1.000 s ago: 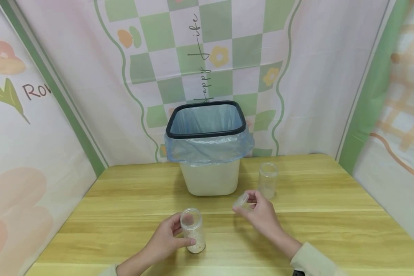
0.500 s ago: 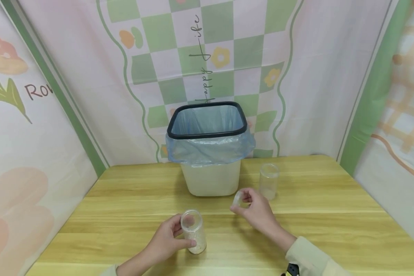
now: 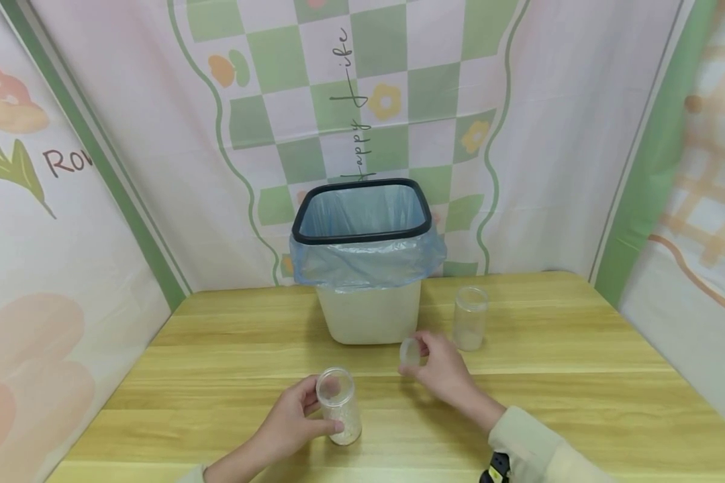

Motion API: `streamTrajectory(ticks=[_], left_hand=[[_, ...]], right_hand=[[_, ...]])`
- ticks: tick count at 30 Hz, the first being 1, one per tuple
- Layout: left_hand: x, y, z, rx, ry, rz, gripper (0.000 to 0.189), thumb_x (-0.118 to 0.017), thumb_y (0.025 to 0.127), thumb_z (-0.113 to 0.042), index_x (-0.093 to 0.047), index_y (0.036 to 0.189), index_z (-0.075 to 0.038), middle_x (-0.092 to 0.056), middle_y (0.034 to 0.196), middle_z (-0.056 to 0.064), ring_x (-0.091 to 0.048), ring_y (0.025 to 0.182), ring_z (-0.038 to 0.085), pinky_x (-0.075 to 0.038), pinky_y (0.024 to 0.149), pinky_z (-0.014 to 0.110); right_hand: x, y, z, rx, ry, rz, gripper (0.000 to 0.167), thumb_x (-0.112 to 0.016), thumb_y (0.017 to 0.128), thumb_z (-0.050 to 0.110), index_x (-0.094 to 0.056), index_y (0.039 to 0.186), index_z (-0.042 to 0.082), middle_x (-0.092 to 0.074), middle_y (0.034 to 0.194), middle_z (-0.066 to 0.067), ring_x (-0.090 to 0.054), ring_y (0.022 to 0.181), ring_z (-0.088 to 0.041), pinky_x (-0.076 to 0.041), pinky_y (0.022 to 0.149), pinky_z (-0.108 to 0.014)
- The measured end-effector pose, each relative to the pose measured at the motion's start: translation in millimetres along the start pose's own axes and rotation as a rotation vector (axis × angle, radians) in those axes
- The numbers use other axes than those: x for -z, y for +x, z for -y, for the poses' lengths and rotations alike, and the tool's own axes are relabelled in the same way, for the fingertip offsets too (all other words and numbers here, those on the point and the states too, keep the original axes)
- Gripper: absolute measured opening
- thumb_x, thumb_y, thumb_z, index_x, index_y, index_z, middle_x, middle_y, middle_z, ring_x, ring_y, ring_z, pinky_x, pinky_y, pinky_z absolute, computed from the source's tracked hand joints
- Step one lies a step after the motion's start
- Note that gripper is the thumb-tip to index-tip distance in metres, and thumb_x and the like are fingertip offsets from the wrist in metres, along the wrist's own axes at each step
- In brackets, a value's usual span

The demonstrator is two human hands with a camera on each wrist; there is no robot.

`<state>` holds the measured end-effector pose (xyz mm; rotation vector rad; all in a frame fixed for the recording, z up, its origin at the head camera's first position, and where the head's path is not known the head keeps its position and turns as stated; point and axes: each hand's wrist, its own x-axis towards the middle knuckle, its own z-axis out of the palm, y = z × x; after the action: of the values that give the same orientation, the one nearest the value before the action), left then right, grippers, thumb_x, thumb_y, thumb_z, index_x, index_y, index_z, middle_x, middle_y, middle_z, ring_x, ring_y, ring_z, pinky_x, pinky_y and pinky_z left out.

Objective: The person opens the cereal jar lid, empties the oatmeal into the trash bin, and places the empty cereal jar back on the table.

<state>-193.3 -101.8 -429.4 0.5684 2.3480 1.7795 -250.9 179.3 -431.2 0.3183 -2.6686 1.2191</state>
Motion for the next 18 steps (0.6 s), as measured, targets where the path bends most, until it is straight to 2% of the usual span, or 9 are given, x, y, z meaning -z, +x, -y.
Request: streamTrajectory(ticks=[7,12,18], left_hand=[[0.2,0.2,2.3,-0.013,-0.015,0.004,0.06,-0.084,0.075,-0.009,-0.056,0.127,-0.002,-0.061,0.125,0.013,-0.056,0.12,0.03,-0.046,0.099,0.035],[0.3,0.6,2.9,-0.019,-0.012,0.003,0.06,-0.084,0.075,-0.01,-0.056,0.127,-0.001,-0.061,0.125,0.013,-0.056,0.12,0.03,-0.046,0.098,0.035],[0.9,1.2,3.9,-0.017,0.007,0.001,0.061,-0.085,0.073,-0.016,-0.057,0.126,-0.003,-0.062,0.125,0.011,-0.057,0.119,0.028,-0.046,0.098,0.03]], right_hand=[[-8,2.9,1,0.045,-0.166,0.023,0.06,-0.085,0.075,0.025,-0.061,0.121,-0.006,-0.06,0.106,-0.017,-0.058,0.091,-0.029,-0.052,0.076,-0.045],[-12,2.7,4,0.065,-0.279,0.072,0.066,-0.082,0.078,0.031,-0.058,0.128,-0.005,-0.057,0.115,-0.025,-0.059,0.096,-0.036,-0.052,0.08,-0.051],[-15,3.6,8,0.072,-0.346,0.088,0.067,-0.083,0.075,0.034,-0.06,0.126,-0.003,-0.059,0.116,-0.024,-0.061,0.097,-0.037,-0.053,0.08,-0.052]])
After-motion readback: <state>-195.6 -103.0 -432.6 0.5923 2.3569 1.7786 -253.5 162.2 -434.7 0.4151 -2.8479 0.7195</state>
